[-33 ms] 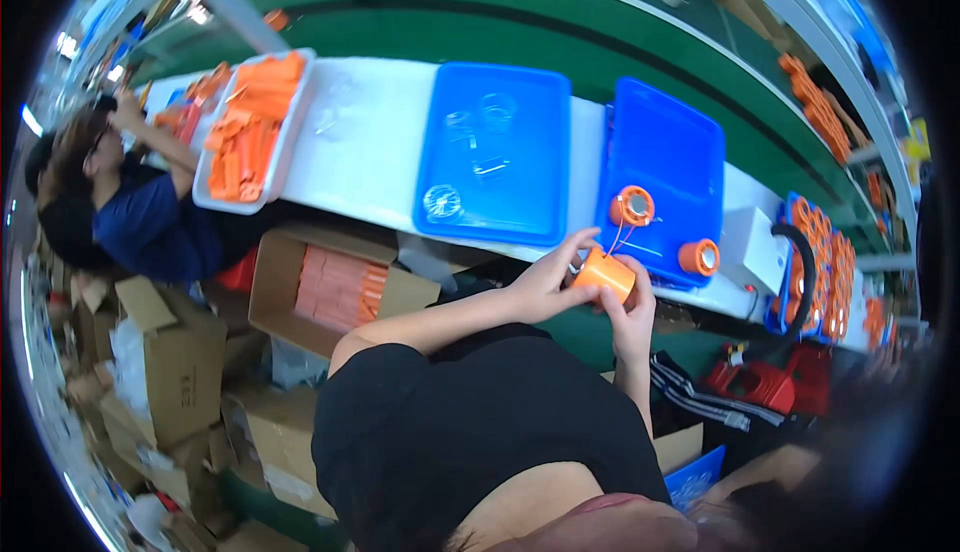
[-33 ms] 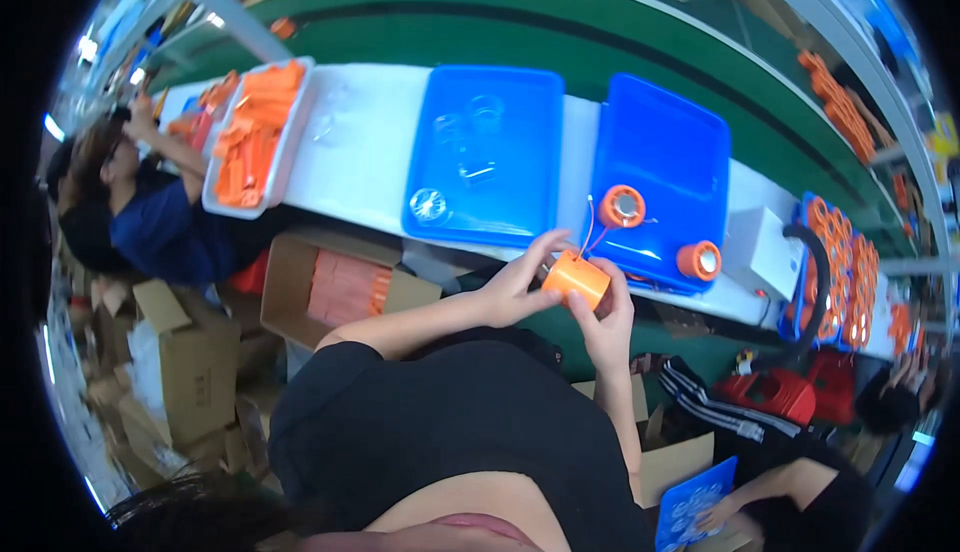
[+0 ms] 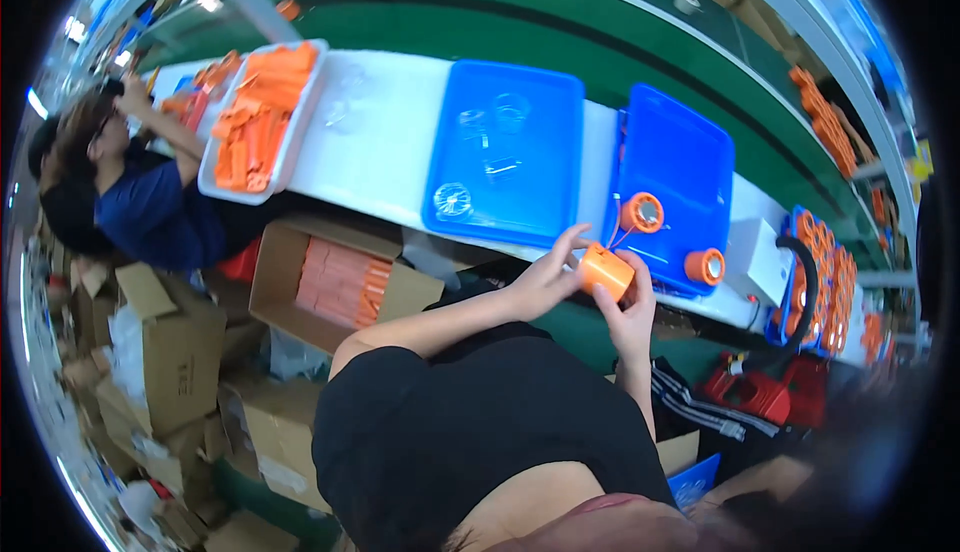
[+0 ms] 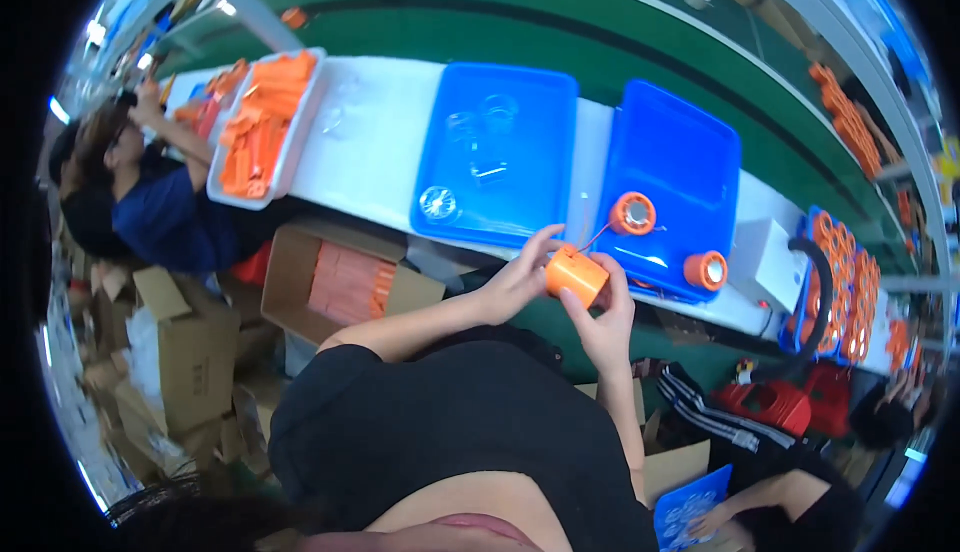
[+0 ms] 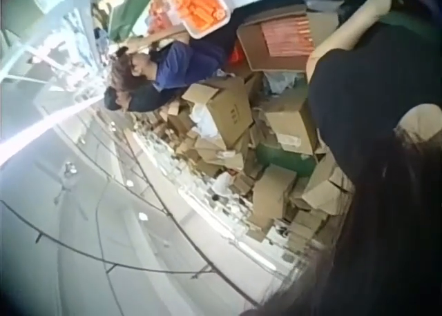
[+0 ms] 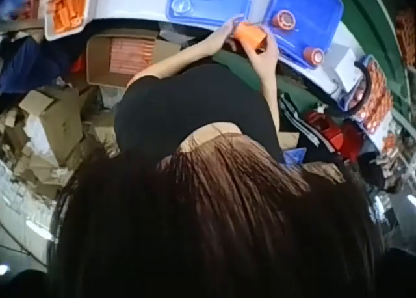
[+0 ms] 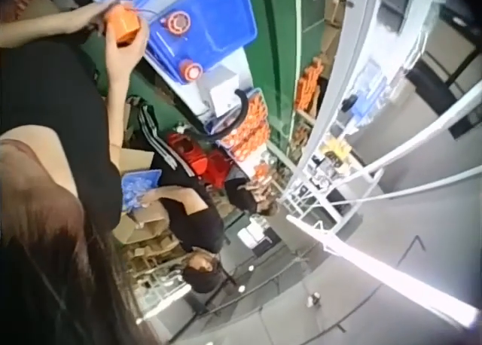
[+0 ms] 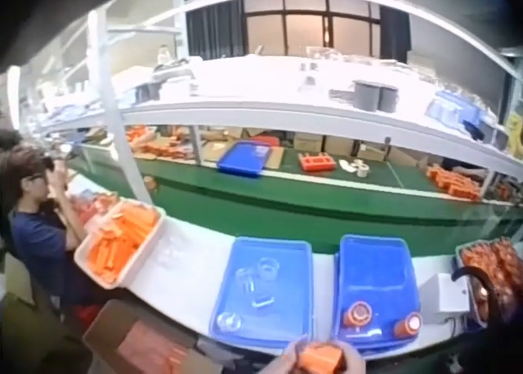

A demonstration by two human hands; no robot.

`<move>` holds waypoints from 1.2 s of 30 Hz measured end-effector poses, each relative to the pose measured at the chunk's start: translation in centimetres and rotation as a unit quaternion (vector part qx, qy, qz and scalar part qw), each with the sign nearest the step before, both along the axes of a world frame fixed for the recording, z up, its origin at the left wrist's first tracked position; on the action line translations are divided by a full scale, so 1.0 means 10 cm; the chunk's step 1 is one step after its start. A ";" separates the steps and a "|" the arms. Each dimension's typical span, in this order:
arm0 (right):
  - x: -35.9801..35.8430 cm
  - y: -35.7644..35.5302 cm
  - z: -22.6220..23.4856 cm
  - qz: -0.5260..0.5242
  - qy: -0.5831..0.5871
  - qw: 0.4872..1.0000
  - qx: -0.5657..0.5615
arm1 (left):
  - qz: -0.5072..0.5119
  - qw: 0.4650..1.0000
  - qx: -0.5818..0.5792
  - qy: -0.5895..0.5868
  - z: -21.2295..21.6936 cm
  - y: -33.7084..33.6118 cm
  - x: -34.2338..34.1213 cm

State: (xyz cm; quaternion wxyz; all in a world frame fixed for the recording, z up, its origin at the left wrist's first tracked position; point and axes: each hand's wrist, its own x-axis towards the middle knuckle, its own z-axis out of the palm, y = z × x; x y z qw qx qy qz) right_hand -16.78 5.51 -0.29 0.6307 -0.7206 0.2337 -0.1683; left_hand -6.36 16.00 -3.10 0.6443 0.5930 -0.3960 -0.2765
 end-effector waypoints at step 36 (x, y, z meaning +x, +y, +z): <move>-2.07 -0.31 -1.12 -0.299 -0.323 0.762 0.475 | -0.383 0.697 0.191 0.575 -0.87 -0.28 -0.16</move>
